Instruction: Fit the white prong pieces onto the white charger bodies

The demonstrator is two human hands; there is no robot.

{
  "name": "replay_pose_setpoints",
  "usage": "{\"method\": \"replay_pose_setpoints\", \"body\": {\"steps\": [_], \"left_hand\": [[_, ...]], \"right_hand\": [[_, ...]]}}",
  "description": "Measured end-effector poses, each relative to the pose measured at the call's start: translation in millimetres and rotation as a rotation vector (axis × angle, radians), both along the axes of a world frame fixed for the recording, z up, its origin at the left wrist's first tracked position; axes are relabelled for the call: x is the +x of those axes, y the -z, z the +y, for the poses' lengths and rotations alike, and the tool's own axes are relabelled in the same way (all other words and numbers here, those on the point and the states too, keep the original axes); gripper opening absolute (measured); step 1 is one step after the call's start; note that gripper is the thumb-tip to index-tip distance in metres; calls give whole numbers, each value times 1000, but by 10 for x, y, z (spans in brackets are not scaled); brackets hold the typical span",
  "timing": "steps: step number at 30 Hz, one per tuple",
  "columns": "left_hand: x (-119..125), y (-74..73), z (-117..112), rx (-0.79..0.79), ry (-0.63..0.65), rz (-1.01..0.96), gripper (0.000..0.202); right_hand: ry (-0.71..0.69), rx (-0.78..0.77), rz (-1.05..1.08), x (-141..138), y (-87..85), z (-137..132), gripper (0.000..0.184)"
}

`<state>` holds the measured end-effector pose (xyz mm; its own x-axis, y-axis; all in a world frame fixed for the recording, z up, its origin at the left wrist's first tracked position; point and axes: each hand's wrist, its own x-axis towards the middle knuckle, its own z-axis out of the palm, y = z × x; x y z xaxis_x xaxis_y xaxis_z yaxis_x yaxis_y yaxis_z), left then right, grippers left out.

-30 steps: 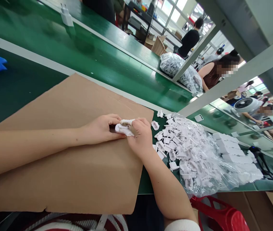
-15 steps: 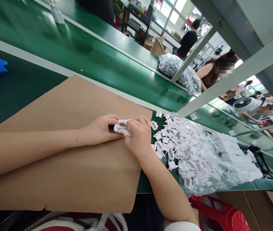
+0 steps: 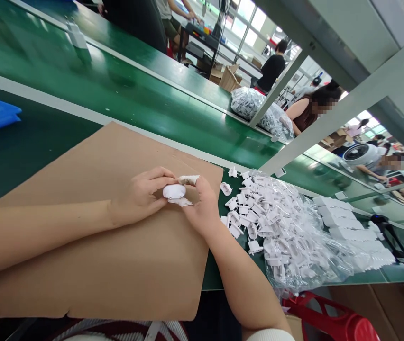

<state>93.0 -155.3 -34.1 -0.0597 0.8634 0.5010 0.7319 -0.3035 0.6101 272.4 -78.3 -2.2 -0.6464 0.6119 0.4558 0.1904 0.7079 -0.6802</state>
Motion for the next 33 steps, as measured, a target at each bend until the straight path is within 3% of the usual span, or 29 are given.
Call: {"method": "replay_pose_setpoints", "body": {"steps": [4, 9, 14, 18, 23, 28, 30, 33], "left_hand": [[-21, -12, 3, 67, -9, -35, 33], [11, -42, -1, 107, 44, -155, 38], [82, -92, -14, 106, 146, -250, 40], [106, -132, -7, -36, 152, -421, 40], [146, -72, 48, -190, 152, -576, 38], [143, 57, 217, -210, 33, -614, 47], [33, 16, 268, -161, -57, -621, 48], [-343, -171, 252, -75, -237, -611, 47]], "right_hand": [[-2, 110, -18, 19, -36, 1, 18], [38, 158, 21, 58, -57, 27, 19], [175, -106, 122, 67, -63, 86, 24], [149, -328, 161, 29, -39, 111, 28], [98, -396, 150, 6, 86, 155, 27], [77, -433, 71, -4, 212, 208, 48], [103, -380, 27, 17, 192, 205, 59], [220, -142, -124, 92, 87, 206, 60]]}}
